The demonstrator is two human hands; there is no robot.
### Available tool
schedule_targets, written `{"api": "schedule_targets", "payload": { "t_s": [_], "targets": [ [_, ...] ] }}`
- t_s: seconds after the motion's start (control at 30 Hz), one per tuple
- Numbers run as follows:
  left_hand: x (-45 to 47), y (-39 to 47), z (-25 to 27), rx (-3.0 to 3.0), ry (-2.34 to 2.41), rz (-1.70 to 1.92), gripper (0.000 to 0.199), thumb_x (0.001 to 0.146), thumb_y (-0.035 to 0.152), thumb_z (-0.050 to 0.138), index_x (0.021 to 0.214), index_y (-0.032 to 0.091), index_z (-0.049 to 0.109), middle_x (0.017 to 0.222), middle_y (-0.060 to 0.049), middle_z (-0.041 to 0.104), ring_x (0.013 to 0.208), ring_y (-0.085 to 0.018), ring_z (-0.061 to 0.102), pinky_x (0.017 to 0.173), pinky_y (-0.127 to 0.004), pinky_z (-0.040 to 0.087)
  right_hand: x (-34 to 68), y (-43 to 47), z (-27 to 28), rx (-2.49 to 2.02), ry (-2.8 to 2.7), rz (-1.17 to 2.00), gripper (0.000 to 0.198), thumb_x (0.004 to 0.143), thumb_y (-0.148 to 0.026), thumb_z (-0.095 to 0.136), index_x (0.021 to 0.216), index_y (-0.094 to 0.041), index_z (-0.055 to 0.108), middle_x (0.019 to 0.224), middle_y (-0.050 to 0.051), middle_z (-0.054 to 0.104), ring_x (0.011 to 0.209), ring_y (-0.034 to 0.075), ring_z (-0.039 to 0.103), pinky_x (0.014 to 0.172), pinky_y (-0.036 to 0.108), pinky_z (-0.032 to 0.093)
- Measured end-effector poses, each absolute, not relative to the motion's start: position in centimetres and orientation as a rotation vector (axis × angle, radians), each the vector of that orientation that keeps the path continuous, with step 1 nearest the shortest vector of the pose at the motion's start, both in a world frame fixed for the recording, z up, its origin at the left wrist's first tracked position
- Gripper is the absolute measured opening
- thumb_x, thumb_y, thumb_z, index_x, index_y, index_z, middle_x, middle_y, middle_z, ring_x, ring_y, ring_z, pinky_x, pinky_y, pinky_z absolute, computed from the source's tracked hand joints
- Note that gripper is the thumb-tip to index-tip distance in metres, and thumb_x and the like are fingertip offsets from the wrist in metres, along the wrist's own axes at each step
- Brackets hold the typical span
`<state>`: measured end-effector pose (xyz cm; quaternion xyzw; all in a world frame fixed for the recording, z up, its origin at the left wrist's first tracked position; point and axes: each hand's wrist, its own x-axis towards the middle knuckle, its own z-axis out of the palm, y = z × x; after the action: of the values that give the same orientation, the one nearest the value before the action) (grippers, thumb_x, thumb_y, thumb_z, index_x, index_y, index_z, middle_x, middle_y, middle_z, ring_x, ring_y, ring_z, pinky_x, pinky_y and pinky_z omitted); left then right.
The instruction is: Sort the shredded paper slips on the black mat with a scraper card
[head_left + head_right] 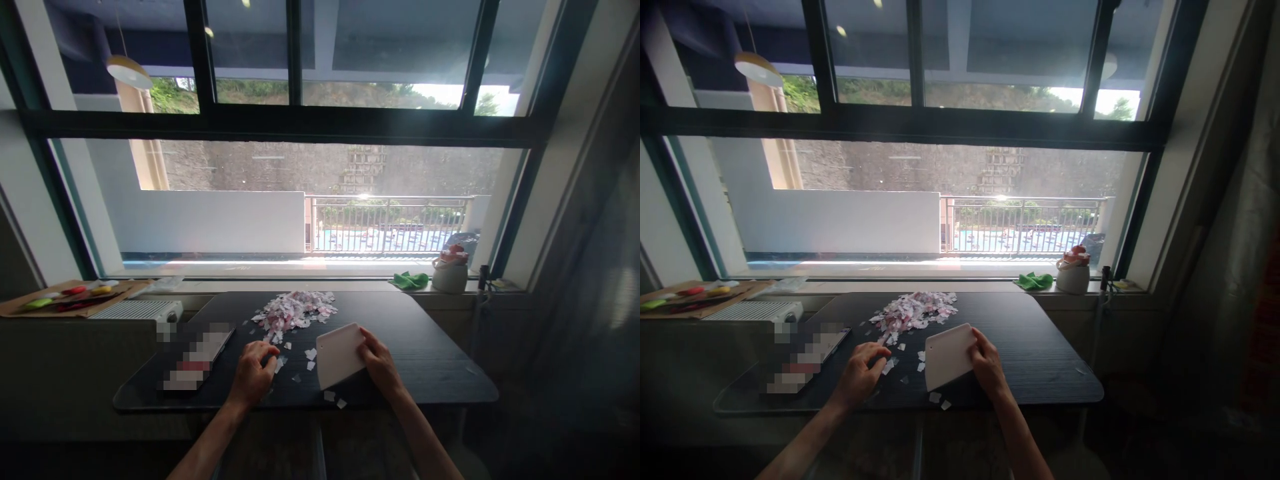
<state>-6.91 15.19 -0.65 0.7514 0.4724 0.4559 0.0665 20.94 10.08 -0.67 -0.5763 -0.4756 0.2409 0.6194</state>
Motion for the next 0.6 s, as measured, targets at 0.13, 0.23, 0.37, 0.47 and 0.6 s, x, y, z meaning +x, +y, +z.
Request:
{"api": "schedule_targets", "payload": {
  "t_s": [0.13,0.23,0.37,0.47,0.6],
  "targets": [
    [-6.97,15.32,-0.68,2.242,1.432,1.348,0.02,0.068,0.026,0.049,0.07,0.021,0.068,0.081,-0.006,0.069,0.089,-0.024,0.059,0.085,-0.038,0.048,21.05,10.24,-0.88,-1.319,-1.071,0.597,0.052,0.067,-0.036,0.055,0.112,-0.013,0.067,0.095,0.007,0.072,0.089,0.024,0.063,0.081,0.033,0.049],
    [-7.04,15.27,-0.55,2.242,1.423,1.33,0.019,0.068,0.027,0.049,0.07,0.022,0.068,0.082,-0.006,0.069,0.09,-0.024,0.059,0.085,-0.038,0.048,21.09,10.3,-0.91,-1.31,-1.071,0.597,0.053,0.067,-0.037,0.056,0.114,-0.014,0.067,0.092,0.006,0.072,0.086,0.024,0.063,0.079,0.034,0.049],
    [-7.1,15.15,-0.43,2.244,1.421,1.316,0.02,0.069,0.028,0.049,0.07,0.022,0.068,0.081,-0.006,0.069,0.09,-0.025,0.06,0.084,-0.038,0.048,20.96,10.07,-0.56,-1.298,-1.09,0.611,0.048,0.067,-0.034,0.054,0.11,-0.017,0.069,0.092,0.006,0.072,0.086,0.025,0.063,0.076,0.033,0.049],
    [-7.07,15.16,-0.49,2.244,1.422,1.32,0.02,0.068,0.029,0.049,0.07,0.022,0.068,0.081,-0.005,0.069,0.089,-0.024,0.06,0.084,-0.038,0.048,20.82,9.81,-0.21,-1.303,-1.092,0.597,0.045,0.066,-0.032,0.052,0.104,-0.016,0.071,0.09,0.005,0.072,0.084,0.025,0.062,0.075,0.033,0.049],
    [-7.04,15.3,-0.68,2.243,1.427,1.348,0.021,0.068,0.028,0.048,0.069,0.021,0.068,0.08,-0.006,0.069,0.09,-0.024,0.059,0.084,-0.037,0.048,20.78,9.68,-0.1,-1.304,-1.082,0.594,0.044,0.065,-0.03,0.051,0.1,-0.016,0.072,0.086,0.005,0.072,0.081,0.024,0.062,0.069,0.031,0.049]
  ]
}}
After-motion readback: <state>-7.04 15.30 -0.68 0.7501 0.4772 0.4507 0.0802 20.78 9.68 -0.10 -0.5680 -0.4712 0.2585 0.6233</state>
